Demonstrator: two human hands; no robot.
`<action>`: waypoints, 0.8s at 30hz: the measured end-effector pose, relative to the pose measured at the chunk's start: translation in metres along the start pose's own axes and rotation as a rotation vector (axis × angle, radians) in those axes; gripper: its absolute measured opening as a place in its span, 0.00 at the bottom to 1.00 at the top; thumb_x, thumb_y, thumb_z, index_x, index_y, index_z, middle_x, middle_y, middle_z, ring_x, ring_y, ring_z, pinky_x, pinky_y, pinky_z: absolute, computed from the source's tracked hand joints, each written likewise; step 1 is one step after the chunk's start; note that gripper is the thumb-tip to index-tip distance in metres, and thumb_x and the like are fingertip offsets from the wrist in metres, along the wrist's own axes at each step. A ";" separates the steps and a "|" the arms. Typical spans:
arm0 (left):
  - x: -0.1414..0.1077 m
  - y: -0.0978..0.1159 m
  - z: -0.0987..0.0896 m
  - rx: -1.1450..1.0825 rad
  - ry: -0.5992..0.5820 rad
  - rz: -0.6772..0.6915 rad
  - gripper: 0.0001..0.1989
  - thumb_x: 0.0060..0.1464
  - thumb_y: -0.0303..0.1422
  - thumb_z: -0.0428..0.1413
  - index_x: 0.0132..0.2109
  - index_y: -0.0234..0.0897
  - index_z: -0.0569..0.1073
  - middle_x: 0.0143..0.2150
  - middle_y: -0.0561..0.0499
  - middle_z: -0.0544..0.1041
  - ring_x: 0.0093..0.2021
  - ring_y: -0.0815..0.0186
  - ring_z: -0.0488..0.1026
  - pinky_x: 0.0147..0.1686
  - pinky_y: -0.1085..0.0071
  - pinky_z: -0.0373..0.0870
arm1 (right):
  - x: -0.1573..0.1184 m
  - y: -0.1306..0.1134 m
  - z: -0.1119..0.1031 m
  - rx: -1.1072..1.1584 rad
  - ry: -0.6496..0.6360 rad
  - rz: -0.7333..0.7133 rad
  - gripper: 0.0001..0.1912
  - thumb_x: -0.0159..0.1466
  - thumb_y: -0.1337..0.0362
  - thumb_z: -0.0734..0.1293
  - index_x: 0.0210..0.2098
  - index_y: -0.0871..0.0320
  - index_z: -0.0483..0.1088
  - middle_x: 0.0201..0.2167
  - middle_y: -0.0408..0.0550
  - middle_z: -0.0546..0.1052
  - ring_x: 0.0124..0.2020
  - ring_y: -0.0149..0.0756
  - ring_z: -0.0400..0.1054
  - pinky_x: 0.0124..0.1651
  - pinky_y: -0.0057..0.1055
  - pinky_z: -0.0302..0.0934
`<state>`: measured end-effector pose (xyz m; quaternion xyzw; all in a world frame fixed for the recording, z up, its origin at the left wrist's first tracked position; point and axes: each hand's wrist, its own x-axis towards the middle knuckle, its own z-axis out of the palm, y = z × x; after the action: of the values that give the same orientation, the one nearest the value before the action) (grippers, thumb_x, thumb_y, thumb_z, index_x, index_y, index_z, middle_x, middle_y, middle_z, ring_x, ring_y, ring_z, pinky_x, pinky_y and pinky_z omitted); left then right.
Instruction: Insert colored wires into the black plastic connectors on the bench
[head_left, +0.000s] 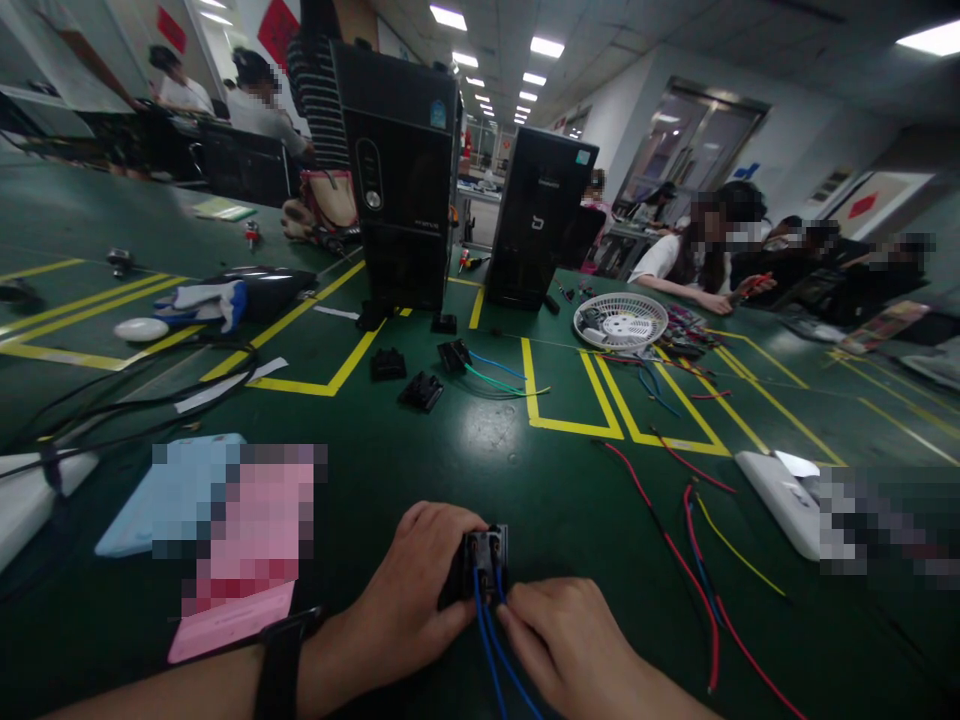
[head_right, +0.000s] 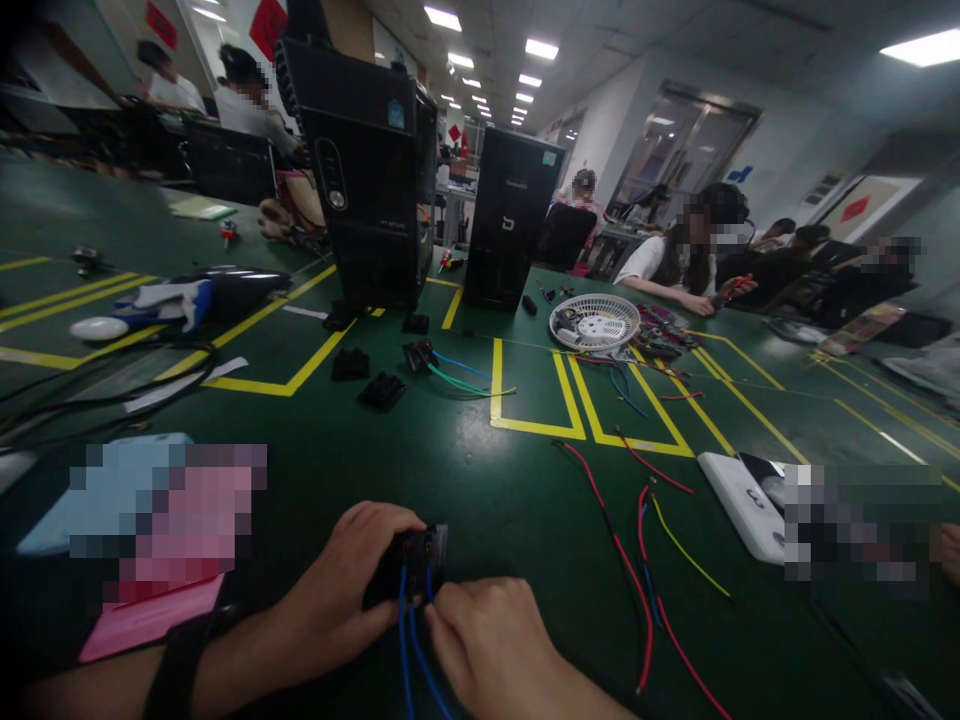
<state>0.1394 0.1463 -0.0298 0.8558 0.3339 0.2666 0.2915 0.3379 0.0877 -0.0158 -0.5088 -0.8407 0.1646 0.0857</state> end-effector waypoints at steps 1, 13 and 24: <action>0.000 0.000 0.000 0.004 0.000 -0.002 0.24 0.47 0.25 0.56 0.51 0.42 0.61 0.48 0.50 0.69 0.49 0.57 0.65 0.52 0.57 0.59 | 0.000 0.000 0.001 0.006 0.013 -0.002 0.13 0.66 0.66 0.56 0.25 0.56 0.61 0.20 0.39 0.70 0.20 0.27 0.61 0.26 0.30 0.42; 0.001 0.005 -0.005 0.004 -0.019 -0.007 0.22 0.48 0.25 0.56 0.50 0.41 0.62 0.48 0.49 0.69 0.50 0.57 0.65 0.52 0.56 0.59 | -0.001 0.000 -0.007 0.062 0.039 -0.076 0.14 0.65 0.68 0.55 0.23 0.56 0.59 0.18 0.38 0.66 0.19 0.26 0.57 0.26 0.29 0.44; 0.003 0.009 -0.009 0.007 -0.025 0.002 0.21 0.50 0.25 0.55 0.51 0.42 0.61 0.47 0.48 0.70 0.49 0.56 0.66 0.51 0.56 0.60 | -0.004 0.002 -0.013 0.151 0.109 -0.014 0.16 0.64 0.65 0.56 0.20 0.56 0.51 0.15 0.36 0.55 0.17 0.25 0.50 0.25 0.29 0.41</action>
<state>0.1388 0.1458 -0.0170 0.8605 0.3301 0.2550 0.2925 0.3449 0.0875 -0.0043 -0.5032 -0.8236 0.1988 0.1705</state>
